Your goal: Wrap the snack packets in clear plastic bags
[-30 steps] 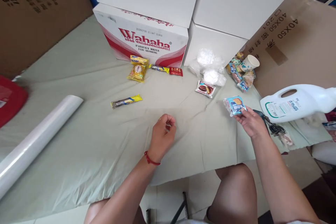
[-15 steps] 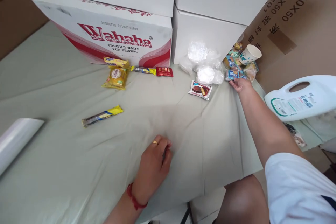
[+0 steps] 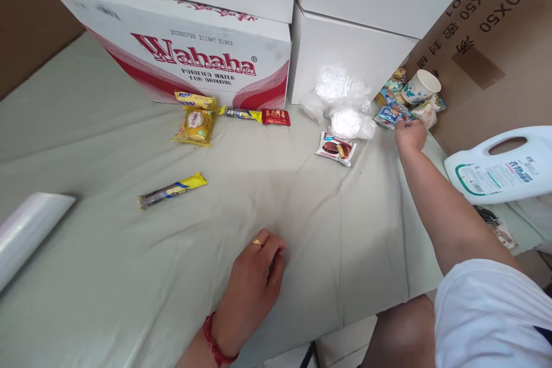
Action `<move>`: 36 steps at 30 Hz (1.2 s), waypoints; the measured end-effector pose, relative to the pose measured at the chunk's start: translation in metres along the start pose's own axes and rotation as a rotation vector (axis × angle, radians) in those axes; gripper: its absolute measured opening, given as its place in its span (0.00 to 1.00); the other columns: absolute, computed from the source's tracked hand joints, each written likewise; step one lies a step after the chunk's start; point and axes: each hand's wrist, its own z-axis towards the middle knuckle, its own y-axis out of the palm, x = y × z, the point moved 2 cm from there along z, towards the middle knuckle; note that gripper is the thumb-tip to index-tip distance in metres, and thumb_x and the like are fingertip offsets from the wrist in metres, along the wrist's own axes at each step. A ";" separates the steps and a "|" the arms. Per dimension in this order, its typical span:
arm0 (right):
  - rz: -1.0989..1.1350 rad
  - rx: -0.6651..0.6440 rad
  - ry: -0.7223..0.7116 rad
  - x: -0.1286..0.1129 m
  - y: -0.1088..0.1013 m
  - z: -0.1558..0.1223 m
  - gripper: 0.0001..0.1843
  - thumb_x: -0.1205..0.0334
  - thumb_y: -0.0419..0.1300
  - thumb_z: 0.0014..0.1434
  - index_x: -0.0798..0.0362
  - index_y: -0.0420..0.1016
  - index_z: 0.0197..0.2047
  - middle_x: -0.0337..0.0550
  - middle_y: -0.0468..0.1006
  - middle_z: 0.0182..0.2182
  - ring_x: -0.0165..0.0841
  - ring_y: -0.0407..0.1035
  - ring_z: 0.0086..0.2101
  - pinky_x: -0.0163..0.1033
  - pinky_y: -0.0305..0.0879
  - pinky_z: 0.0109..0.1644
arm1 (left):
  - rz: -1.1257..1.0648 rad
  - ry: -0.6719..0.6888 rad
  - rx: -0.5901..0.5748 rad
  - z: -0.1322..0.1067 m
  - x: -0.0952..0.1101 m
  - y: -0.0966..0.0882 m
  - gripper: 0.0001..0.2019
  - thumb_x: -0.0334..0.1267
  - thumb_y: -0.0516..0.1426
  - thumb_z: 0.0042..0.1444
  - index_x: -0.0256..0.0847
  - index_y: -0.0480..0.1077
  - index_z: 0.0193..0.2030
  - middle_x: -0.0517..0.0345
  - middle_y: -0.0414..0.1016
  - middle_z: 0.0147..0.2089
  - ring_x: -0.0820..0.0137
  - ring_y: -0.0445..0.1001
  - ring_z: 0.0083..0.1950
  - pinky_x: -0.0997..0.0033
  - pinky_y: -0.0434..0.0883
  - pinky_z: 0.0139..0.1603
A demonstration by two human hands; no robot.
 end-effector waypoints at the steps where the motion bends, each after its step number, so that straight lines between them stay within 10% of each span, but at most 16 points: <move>1: -0.046 0.055 0.015 0.004 -0.007 -0.003 0.21 0.56 0.56 0.70 0.63 0.70 0.59 0.74 0.69 0.59 0.55 0.61 0.60 0.63 0.56 0.62 | 0.002 0.004 0.005 -0.002 -0.001 0.000 0.11 0.31 0.48 0.64 0.43 0.69 0.36 0.56 0.73 0.36 0.68 0.73 0.33 0.69 0.69 0.34; 5: -0.138 0.129 0.103 0.017 -0.017 0.004 0.41 0.47 0.59 0.67 0.64 0.53 0.73 0.78 0.55 0.69 0.54 0.46 0.70 0.59 0.40 0.71 | 0.029 0.019 0.015 -0.007 -0.003 0.000 0.11 0.31 0.48 0.66 0.43 0.70 0.37 0.56 0.73 0.36 0.68 0.74 0.32 0.69 0.70 0.34; 14: -0.207 -0.137 0.190 0.042 0.034 0.051 0.58 0.30 0.55 0.61 0.60 0.40 0.79 0.69 0.37 0.77 0.56 0.30 0.76 0.64 0.29 0.76 | 0.126 0.166 0.060 -0.002 0.003 0.004 0.11 0.32 0.50 0.67 0.43 0.72 0.36 0.57 0.72 0.34 0.70 0.74 0.30 0.73 0.70 0.30; 29: -0.220 -0.159 0.121 0.036 0.059 0.094 0.54 0.27 0.51 0.63 0.52 0.44 0.79 0.67 0.42 0.77 0.56 0.37 0.75 0.71 0.36 0.72 | 0.075 0.080 0.181 -0.007 -0.017 0.010 0.09 0.36 0.56 0.67 0.46 0.76 0.49 0.56 0.80 0.43 0.72 0.81 0.37 0.79 0.77 0.39; 33: -0.170 0.079 0.126 0.029 0.046 0.068 0.42 0.34 0.49 0.68 0.49 0.55 0.76 0.61 0.49 0.75 0.55 0.45 0.73 0.73 0.42 0.72 | -0.276 -0.079 0.286 -0.009 -0.020 0.003 0.14 0.32 0.52 0.68 0.50 0.78 0.48 0.56 0.79 0.45 0.73 0.77 0.31 0.76 0.75 0.28; 36: -0.134 0.260 0.049 0.019 0.028 0.047 0.29 0.48 0.43 0.72 0.53 0.69 0.66 0.61 0.64 0.67 0.50 0.57 0.68 0.63 0.51 0.72 | -0.377 -0.044 0.305 -0.011 -0.016 -0.009 0.14 0.31 0.53 0.64 0.49 0.78 0.34 0.53 0.78 0.46 0.65 0.78 0.41 0.67 0.76 0.38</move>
